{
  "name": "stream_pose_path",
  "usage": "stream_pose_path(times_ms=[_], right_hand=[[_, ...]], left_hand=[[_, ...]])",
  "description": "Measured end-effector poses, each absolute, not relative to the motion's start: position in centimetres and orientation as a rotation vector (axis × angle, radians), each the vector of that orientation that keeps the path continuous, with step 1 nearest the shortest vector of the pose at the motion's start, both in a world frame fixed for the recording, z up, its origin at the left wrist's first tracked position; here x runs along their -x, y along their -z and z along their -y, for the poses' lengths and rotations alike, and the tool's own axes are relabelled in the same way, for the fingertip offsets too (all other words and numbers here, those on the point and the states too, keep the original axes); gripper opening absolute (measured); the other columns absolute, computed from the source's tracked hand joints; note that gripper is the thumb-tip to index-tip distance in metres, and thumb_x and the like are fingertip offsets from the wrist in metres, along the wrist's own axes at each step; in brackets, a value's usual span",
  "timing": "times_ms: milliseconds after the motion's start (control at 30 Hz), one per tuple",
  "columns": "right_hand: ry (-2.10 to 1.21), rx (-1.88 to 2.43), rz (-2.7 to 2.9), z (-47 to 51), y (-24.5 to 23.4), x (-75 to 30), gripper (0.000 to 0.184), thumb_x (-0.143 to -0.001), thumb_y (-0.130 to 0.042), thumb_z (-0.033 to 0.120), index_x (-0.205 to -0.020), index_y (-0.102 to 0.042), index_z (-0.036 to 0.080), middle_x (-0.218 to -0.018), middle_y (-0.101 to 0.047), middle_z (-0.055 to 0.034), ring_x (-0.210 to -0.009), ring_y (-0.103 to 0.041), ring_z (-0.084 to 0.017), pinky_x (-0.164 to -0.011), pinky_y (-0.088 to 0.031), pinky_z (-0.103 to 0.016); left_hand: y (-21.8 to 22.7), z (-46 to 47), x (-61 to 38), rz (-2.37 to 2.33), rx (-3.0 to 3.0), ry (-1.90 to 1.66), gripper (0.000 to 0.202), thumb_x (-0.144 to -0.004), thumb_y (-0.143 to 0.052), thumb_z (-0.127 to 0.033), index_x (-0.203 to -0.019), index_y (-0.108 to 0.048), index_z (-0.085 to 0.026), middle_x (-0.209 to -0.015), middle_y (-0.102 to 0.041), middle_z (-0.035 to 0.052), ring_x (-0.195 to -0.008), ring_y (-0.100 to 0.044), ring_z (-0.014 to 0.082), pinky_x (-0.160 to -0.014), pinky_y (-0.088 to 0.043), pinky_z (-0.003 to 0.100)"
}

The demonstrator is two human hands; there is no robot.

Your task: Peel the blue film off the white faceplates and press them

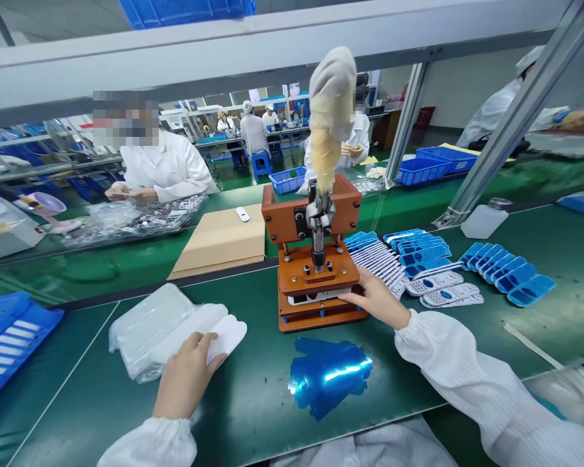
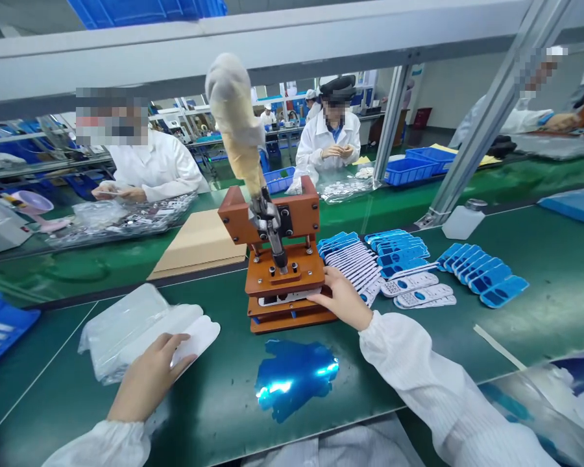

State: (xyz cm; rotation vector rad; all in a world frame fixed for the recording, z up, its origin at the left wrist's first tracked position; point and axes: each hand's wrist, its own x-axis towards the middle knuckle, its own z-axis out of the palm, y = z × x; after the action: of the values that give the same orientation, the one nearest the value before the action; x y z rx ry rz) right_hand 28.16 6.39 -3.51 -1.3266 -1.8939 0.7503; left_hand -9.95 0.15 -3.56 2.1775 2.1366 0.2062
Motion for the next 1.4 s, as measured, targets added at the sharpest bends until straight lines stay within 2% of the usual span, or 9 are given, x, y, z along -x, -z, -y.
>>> stream_pose_path(times_ms=[200,467,567,633,733,1100,1233,1333,1400], right_hand=[[-0.797,1.368,1.896,-6.3,3.3,-28.1,0.037,-0.081,-0.059,0.039,-0.114,-0.061,0.021,-0.126,-0.051,-0.0077,-0.119,-0.046,-0.025,-0.100,-0.041,-0.044],[-0.540,1.350,1.811,-5.0,2.9,-28.8,0.031,-0.085,-0.055,0.039,-0.108,-0.061,0.018,-0.113,-0.057,-0.0099,-0.110,-0.052,-0.024,-0.094,-0.044,-0.042],[-0.375,1.312,1.703,-2.3,2.8,-28.4,0.020,-0.088,-0.053,0.034,-0.096,-0.063,0.019,-0.097,-0.061,-0.0081,-0.097,-0.056,-0.021,-0.086,-0.047,-0.037],[-0.469,1.194,1.839,-0.3,2.6,-27.5,0.025,-0.087,-0.056,0.035,-0.107,-0.060,0.021,-0.097,-0.061,-0.0064,-0.092,-0.057,-0.018,-0.083,-0.049,-0.034],[-0.677,1.020,2.106,1.6,2.3,-26.3,0.043,-0.085,-0.058,0.038,-0.125,-0.051,0.024,-0.107,-0.060,-0.0056,-0.092,-0.059,-0.015,-0.084,-0.050,-0.030],[-0.551,1.196,1.993,-0.9,2.8,-30.2,0.031,-0.085,-0.059,0.037,-0.111,-0.060,0.020,-0.103,-0.059,-0.0075,-0.099,-0.055,-0.019,-0.086,-0.048,-0.034],[-0.499,1.319,1.909,-3.2,3.3,-31.0,0.029,-0.083,-0.059,0.040,-0.105,-0.063,0.022,-0.107,-0.057,-0.0092,-0.105,-0.052,-0.024,-0.092,-0.044,-0.042],[-0.572,1.311,1.925,-5.0,3.5,-30.2,0.034,-0.081,-0.060,0.043,-0.108,-0.062,0.021,-0.115,-0.054,-0.0098,-0.113,-0.049,-0.025,-0.097,-0.042,-0.043],[-0.625,1.303,1.944,-5.8,3.6,-29.5,0.038,-0.082,-0.059,0.044,-0.113,-0.060,0.022,-0.120,-0.052,-0.0096,-0.116,-0.047,-0.025,-0.098,-0.042,-0.043]], left_hand=[[3.9,-0.8,10.1,-2.117,-1.993,-0.261,0.033,-0.072,-0.051,-0.047,-0.090,-0.060,-0.020,-0.093,-0.066,0.0112,-0.081,-0.064,0.0275,-0.067,-0.047,0.034],[2.6,-1.0,10.6,-2.109,-1.855,-0.587,0.048,-0.070,-0.049,-0.061,-0.085,-0.063,-0.018,-0.097,-0.066,0.0131,-0.084,-0.063,0.0300,-0.072,-0.048,0.036],[0.5,0.0,7.7,-1.829,-1.679,-0.470,0.044,-0.070,-0.052,-0.063,-0.073,-0.060,-0.020,-0.067,-0.064,0.0045,-0.057,-0.059,0.0195,-0.057,-0.045,0.028],[-0.8,0.4,4.5,-1.541,-1.553,-0.283,0.042,-0.071,-0.055,-0.060,-0.064,-0.055,-0.018,-0.055,-0.056,-0.0011,-0.043,-0.049,0.0116,-0.045,-0.037,0.022],[-1.6,-0.1,-0.7,-1.270,-1.463,-0.181,0.039,-0.073,-0.058,-0.054,-0.064,-0.052,-0.016,-0.055,-0.055,-0.0031,-0.039,-0.045,0.0068,-0.039,-0.028,0.017],[-0.7,-3.2,-3.2,-1.391,-1.441,-0.494,0.046,-0.077,-0.049,-0.058,-0.058,-0.047,-0.016,-0.043,-0.044,-0.0055,-0.032,-0.036,0.0045,-0.037,-0.025,0.017],[0.6,-3.4,-1.0,-1.611,-1.567,-0.991,0.037,-0.082,-0.049,-0.050,-0.067,-0.056,-0.017,-0.064,-0.058,0.0003,-0.060,-0.054,0.0110,-0.059,-0.042,0.022],[2.0,-3.6,-1.1,-1.568,-1.722,-1.121,0.028,-0.084,-0.050,-0.042,-0.099,-0.062,-0.022,-0.101,-0.063,0.0047,-0.092,-0.056,0.0170,-0.077,-0.044,0.026],[2.8,-3.7,-1.6,-1.546,-1.737,-1.102,0.035,-0.084,-0.050,-0.041,-0.115,-0.056,-0.025,-0.110,-0.060,0.0053,-0.093,-0.055,0.0176,-0.076,-0.043,0.027]])
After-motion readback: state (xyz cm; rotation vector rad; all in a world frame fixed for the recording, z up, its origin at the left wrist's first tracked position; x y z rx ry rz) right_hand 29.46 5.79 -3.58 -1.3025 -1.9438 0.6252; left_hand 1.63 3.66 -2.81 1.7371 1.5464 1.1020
